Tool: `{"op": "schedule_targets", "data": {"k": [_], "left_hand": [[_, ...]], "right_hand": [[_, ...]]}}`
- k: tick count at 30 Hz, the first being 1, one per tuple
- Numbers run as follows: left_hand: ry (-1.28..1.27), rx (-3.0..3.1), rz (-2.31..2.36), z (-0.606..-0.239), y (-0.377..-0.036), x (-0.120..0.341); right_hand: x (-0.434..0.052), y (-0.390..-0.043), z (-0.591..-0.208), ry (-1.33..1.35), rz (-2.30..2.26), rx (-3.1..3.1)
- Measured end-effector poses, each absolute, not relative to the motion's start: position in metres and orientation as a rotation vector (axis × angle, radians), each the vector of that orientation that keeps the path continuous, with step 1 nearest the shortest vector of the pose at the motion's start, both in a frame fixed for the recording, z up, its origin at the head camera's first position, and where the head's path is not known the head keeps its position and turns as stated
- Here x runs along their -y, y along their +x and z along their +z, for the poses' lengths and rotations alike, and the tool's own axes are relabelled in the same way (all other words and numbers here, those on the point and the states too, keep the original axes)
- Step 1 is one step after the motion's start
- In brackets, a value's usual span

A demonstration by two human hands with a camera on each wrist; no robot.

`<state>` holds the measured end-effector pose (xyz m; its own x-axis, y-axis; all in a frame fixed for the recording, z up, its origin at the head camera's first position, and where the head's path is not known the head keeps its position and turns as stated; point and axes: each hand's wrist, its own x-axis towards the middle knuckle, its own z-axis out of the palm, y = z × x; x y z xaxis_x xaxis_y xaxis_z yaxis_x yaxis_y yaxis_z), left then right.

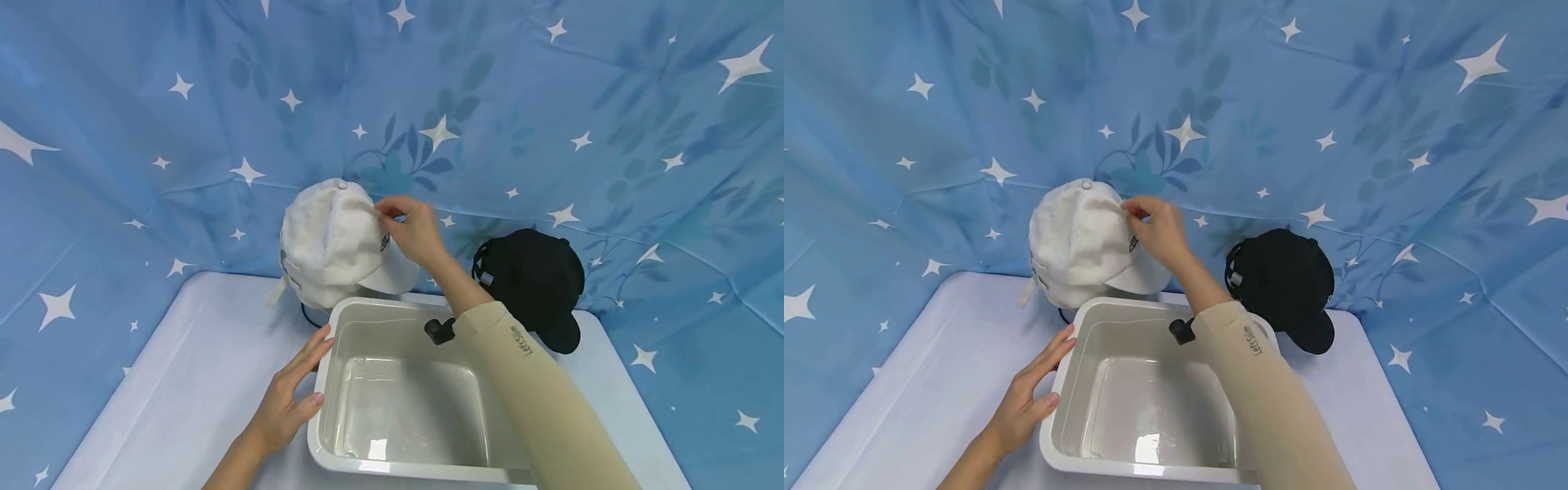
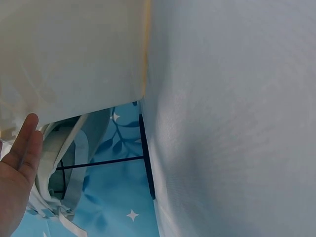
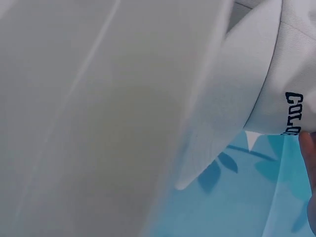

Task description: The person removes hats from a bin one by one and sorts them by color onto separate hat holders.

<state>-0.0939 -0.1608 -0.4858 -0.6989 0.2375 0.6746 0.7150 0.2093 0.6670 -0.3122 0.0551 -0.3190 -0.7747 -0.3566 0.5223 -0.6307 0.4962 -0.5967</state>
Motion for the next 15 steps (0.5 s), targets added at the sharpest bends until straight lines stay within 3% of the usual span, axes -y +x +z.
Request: {"op": "schedule_targets", "data": {"k": [15], "left_hand": [[-0.893,2.057,-1.498,-0.485,-0.094,0.16]], "right_hand": [[-0.049,-0.312,-0.335,0.868,1.126,2.442]]}}
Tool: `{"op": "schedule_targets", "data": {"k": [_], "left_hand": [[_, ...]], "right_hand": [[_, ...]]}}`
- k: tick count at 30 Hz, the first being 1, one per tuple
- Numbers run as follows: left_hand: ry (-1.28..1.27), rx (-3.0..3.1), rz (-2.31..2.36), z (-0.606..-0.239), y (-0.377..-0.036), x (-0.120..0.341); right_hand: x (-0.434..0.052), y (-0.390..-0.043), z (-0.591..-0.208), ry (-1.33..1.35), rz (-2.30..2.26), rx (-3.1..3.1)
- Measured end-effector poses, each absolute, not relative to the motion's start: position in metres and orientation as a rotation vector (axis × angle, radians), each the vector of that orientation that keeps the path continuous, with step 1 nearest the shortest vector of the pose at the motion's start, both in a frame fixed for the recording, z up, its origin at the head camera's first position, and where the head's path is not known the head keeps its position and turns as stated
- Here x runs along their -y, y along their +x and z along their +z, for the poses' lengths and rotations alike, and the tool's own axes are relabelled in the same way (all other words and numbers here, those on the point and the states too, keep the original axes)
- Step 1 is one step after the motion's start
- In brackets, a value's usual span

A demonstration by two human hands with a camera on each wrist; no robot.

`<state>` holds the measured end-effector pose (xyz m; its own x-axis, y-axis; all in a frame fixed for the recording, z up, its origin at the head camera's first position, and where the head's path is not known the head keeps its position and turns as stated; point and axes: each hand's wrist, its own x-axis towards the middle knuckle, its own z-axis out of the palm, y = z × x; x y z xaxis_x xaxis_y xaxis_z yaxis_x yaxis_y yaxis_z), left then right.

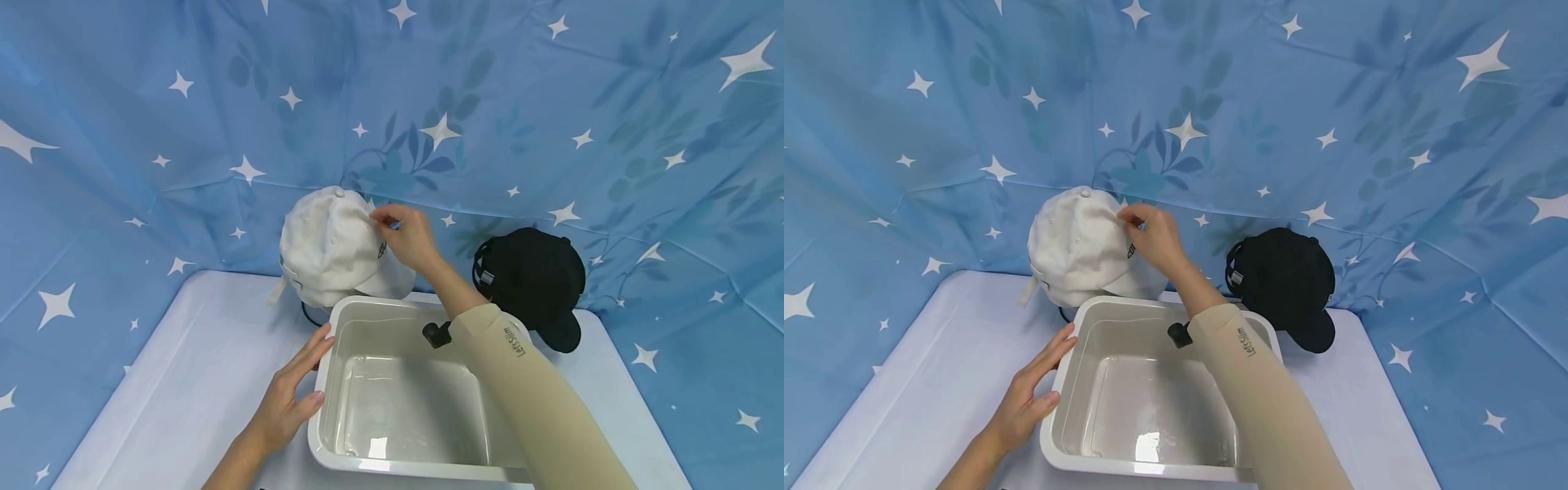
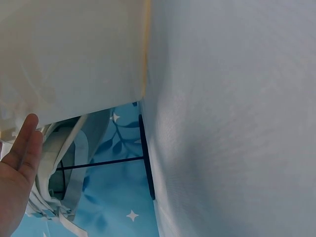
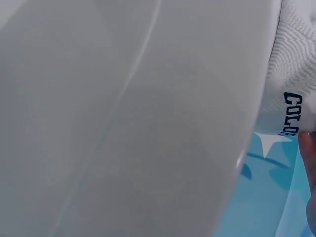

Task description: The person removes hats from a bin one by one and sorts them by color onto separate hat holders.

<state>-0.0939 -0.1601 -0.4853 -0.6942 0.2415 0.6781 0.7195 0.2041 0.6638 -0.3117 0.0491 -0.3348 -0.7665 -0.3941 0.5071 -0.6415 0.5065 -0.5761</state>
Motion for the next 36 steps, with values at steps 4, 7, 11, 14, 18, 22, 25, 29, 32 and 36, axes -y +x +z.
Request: {"op": "schedule_targets", "data": {"k": [4,7,11,14,18,22,25,29,32,36], "left_hand": [[-0.893,2.051,-1.496,-0.487,-0.094,0.16],[-0.894,2.047,-1.495,-0.487,-0.094,0.159],[-0.891,2.05,-1.504,-0.487,-0.094,0.159],[-0.889,2.052,-1.509,-0.487,-0.094,0.159],[-0.892,2.048,-1.509,-0.487,-0.094,0.158],[-0.884,2.054,-1.5,-0.486,-0.094,0.159],[-0.875,2.07,-1.496,-0.485,-0.094,0.16],[-0.871,2.078,-1.499,-0.485,-0.093,0.161],[-0.872,2.078,-1.506,-0.485,-0.093,0.16],[-0.867,2.079,-1.515,-0.484,-0.092,0.16]], "right_hand": [[-0.05,-0.311,-0.338,0.883,1.115,2.444],[-0.05,-0.312,-0.341,0.895,1.098,2.458],[-0.052,-0.312,-0.345,0.899,1.087,2.478],[-0.053,-0.311,-0.348,0.895,1.082,2.49],[-0.054,-0.311,-0.35,0.881,1.086,2.511],[-0.056,-0.31,-0.351,0.872,1.091,2.551],[-0.058,-0.31,-0.351,0.86,1.109,2.59],[-0.062,-0.31,-0.349,0.833,1.14,2.63],[-0.066,-0.308,-0.343,0.827,1.127,2.642],[-0.073,-0.306,-0.331,0.826,1.086,2.659]]}}
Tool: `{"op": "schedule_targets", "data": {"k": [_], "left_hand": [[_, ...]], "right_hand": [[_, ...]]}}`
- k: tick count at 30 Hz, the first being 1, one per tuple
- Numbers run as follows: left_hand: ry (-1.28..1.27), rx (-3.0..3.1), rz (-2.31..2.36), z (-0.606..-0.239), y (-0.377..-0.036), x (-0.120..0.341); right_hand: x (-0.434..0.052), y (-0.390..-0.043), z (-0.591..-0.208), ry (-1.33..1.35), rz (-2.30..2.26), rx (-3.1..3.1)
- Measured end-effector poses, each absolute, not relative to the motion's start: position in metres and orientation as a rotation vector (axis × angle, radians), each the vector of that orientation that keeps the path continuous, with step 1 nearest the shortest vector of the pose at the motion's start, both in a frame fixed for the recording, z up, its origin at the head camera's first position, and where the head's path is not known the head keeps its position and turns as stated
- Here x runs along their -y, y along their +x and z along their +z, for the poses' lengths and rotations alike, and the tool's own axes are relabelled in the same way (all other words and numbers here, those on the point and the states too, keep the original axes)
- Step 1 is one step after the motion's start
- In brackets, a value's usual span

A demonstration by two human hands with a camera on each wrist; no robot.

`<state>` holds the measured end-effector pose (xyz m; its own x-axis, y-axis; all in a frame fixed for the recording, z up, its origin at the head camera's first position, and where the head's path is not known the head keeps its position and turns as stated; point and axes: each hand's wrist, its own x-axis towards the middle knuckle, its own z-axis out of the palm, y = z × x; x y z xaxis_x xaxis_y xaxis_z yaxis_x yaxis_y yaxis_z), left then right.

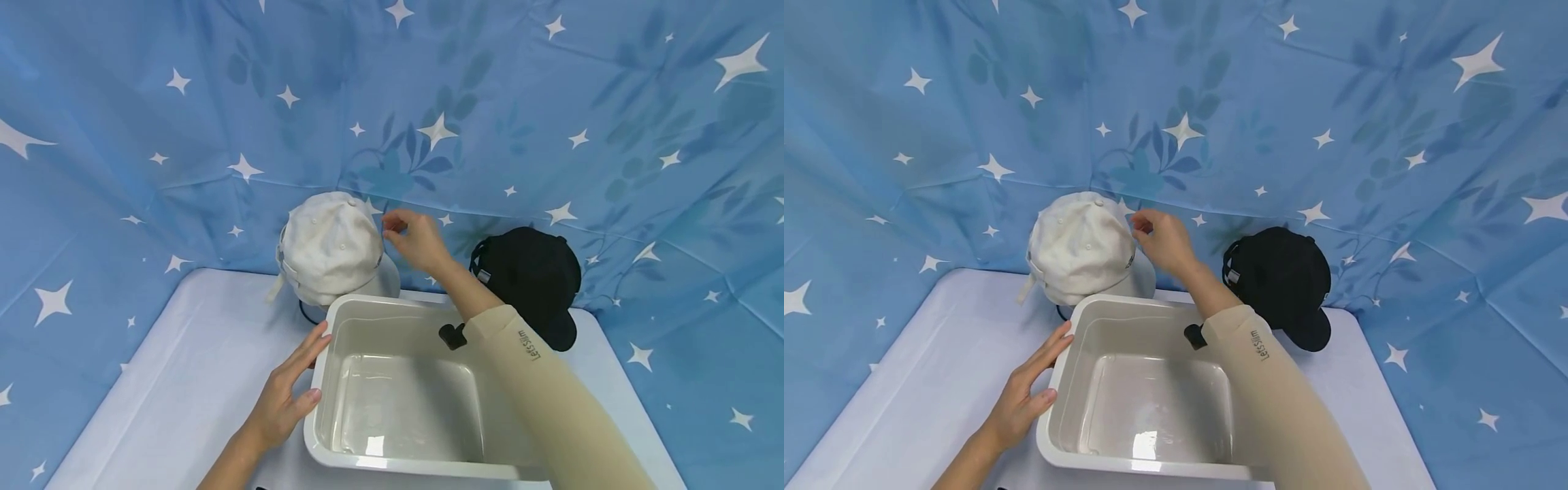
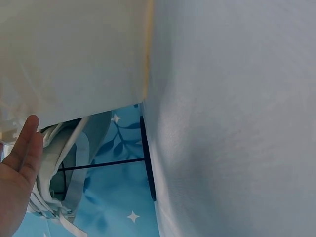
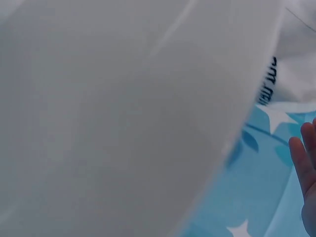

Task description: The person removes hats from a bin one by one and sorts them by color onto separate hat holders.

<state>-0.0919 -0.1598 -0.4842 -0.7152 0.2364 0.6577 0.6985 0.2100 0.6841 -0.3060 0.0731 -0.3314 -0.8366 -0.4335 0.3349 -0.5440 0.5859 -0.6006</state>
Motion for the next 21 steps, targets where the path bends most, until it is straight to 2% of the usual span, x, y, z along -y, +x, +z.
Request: {"op": "schedule_targets", "data": {"k": [21], "left_hand": [[-0.853,2.249,-1.332,-0.472,-0.089,0.169]], "right_hand": [[-0.147,-0.27,-0.287,0.8,0.937,2.712]]}}
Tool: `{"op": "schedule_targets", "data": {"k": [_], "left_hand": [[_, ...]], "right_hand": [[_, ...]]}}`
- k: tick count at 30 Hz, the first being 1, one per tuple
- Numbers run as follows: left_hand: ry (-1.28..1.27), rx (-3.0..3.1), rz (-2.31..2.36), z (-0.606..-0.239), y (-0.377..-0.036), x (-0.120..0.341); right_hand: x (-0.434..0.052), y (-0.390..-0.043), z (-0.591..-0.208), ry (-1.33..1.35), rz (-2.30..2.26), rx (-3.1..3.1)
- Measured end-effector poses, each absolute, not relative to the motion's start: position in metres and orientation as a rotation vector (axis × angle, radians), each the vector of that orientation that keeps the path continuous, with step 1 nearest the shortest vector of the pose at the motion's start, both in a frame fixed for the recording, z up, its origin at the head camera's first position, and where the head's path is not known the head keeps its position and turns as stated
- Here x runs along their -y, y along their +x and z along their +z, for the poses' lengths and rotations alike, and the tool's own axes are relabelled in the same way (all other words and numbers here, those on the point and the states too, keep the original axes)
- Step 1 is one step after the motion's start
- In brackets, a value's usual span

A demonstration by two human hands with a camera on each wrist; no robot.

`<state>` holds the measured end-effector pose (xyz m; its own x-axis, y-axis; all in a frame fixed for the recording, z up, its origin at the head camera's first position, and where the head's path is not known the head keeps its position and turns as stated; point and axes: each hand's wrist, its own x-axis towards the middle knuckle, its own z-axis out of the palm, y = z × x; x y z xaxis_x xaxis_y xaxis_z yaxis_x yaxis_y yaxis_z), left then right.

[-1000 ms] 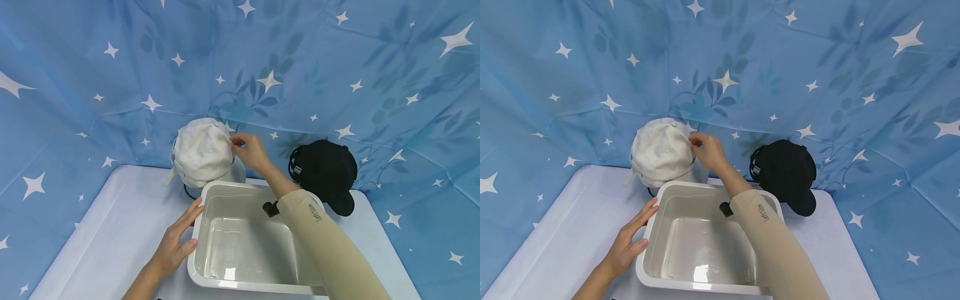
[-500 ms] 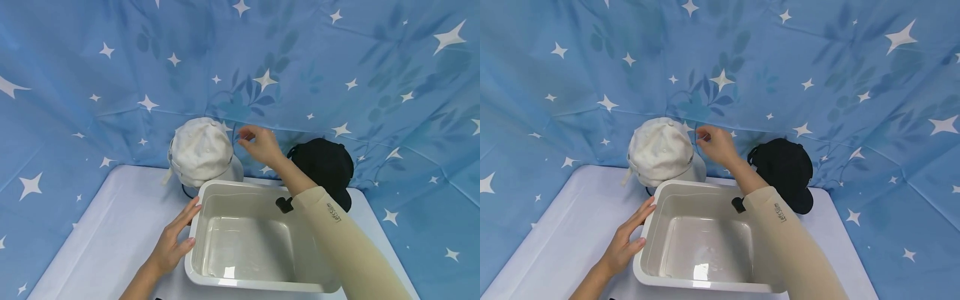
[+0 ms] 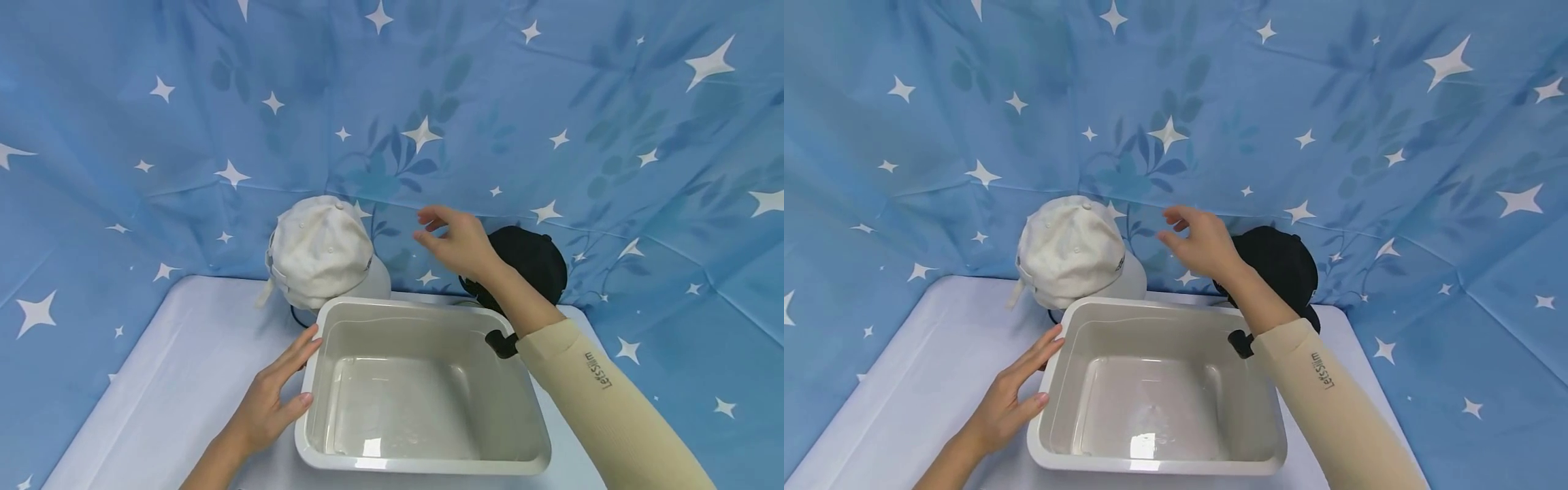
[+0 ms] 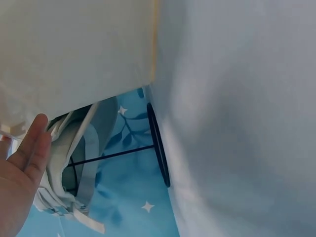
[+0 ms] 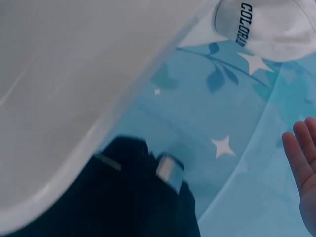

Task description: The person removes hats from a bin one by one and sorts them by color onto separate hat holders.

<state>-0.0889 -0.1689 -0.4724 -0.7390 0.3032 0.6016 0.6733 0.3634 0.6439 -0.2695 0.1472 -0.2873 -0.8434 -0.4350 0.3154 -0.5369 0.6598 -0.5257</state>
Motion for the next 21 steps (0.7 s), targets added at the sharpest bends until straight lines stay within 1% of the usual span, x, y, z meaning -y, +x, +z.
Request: {"op": "schedule_targets", "data": {"k": [8,21], "left_hand": [[-0.831,2.384,-1.241,-0.465,-0.089,0.176],[-0.859,2.482,-0.976,-0.45,-0.088,0.187]], "right_hand": [[-0.173,-0.261,-0.276,0.757,0.975,2.716],[-0.219,-0.234,-0.276,0.757,0.786,2.643]]}}
